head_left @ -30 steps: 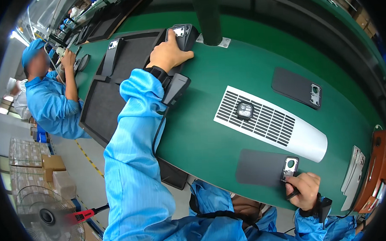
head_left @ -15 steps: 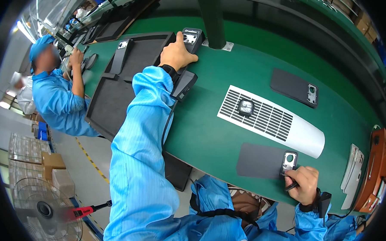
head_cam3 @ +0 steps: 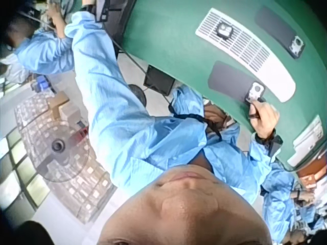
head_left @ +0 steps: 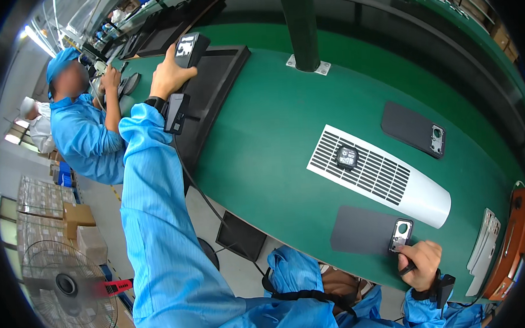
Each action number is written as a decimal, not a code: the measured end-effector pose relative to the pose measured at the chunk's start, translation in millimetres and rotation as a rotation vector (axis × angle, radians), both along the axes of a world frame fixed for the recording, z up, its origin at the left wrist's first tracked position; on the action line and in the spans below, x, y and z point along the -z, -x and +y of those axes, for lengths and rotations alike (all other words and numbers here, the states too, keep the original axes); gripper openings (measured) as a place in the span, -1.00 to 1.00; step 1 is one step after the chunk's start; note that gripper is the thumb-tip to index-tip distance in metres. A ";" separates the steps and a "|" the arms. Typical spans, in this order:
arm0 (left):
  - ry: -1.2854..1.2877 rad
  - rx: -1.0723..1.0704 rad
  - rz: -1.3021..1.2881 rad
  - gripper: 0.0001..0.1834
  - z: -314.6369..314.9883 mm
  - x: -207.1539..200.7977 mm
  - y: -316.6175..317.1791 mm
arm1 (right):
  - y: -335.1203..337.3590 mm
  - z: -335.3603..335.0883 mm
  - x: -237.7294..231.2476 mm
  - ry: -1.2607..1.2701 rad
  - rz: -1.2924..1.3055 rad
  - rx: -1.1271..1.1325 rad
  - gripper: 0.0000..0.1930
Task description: Assembling internal components and applying adhesive strips to mobile phone housings at a factory workbench.
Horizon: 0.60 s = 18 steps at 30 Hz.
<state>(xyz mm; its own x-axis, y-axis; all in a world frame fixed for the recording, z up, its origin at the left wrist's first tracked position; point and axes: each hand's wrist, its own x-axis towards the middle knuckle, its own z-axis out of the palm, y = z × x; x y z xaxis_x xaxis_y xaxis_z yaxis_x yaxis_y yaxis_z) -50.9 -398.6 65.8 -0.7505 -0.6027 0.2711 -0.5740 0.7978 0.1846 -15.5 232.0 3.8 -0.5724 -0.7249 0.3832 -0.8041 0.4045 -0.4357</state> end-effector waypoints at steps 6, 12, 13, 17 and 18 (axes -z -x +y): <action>0.009 -0.079 -0.058 0.08 -39.1 42.2 -8.9 | 3.6 -4.0 -0.1 0.031 -0.008 0.038 -0.88; -0.046 0.006 -0.077 0.03 -33.2 40.3 -4.1 | 6.3 -3.9 0.3 -0.002 -0.001 0.048 -0.89; -0.051 0.003 -0.078 0.03 -32.4 40.9 -4.7 | 6.7 -4.9 0.4 -0.005 -0.006 0.056 -0.89; -0.086 -0.005 -0.100 0.04 -32.9 46.1 -7.5 | 8.9 -5.2 5.0 0.002 -0.035 0.024 -0.88; -0.074 -0.015 -0.098 0.04 -34.6 49.0 -5.2 | 9.1 -4.9 5.7 -0.014 -0.028 0.024 -0.87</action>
<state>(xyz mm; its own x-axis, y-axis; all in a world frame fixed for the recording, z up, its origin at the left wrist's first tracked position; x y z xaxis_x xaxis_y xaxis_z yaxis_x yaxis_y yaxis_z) -45.7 -433.2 16.7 -0.7616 -0.6300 0.1518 -0.6042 0.7750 0.1851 -24.6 227.0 -1.8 -0.6003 -0.7158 0.3568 -0.7814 0.4297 -0.4525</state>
